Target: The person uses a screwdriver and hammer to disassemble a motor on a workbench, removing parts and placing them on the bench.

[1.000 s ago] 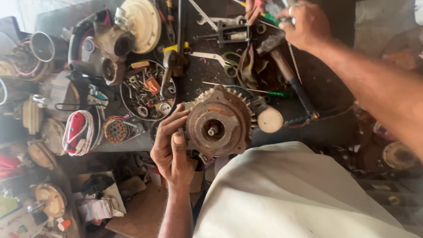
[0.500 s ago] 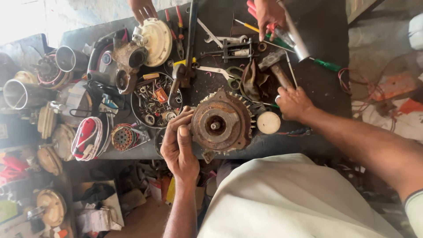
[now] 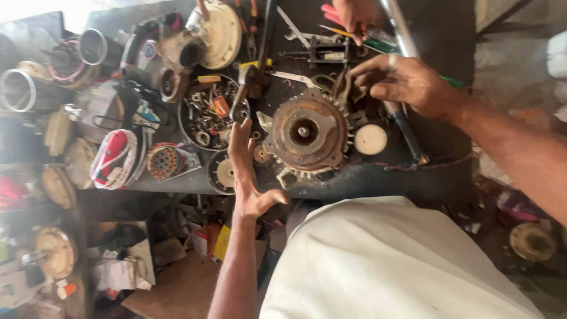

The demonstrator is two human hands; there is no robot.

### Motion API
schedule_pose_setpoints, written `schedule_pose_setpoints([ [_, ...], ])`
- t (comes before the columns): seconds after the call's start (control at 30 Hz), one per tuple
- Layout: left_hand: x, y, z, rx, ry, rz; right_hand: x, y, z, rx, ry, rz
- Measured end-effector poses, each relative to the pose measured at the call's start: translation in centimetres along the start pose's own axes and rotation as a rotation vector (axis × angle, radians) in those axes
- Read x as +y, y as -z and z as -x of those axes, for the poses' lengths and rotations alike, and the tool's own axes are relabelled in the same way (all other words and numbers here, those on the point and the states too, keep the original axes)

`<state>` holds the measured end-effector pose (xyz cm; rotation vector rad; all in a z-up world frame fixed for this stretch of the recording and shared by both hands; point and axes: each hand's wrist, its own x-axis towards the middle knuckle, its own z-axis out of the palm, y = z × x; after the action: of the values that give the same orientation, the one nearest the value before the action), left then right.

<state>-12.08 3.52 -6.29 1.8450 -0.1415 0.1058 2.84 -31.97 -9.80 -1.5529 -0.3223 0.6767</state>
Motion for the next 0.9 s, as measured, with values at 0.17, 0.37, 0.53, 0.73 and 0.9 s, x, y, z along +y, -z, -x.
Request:
schedule_pose_setpoints([
  [0.17, -3.0, -0.6, -0.1, -0.172, -0.073, -0.149, -0.6, -2.9, 1.1, -0.198, 0.221, 0.171],
  [0.37, -3.5, -1.7, -0.6, -0.192, -0.072, -0.069, 0.2, -5.3, 1.2, -0.117, 0.128, -0.051],
  [0.53, -3.4, -5.0, 3.4, 0.114, 0.126, 0.264, -1.4, -7.9, 1.4, 0.006, 0.126, -0.217],
  [0.73, -6.9, -6.3, 7.1, 0.286, 0.271, 0.444, -4.5, -11.3, 1.0, 0.113, 0.018, -0.154],
  [0.9, -8.5, -6.7, 7.6, 0.288, 0.377, 0.630, -9.9, -11.6, 0.0, -0.022, 0.123, 0.243],
])
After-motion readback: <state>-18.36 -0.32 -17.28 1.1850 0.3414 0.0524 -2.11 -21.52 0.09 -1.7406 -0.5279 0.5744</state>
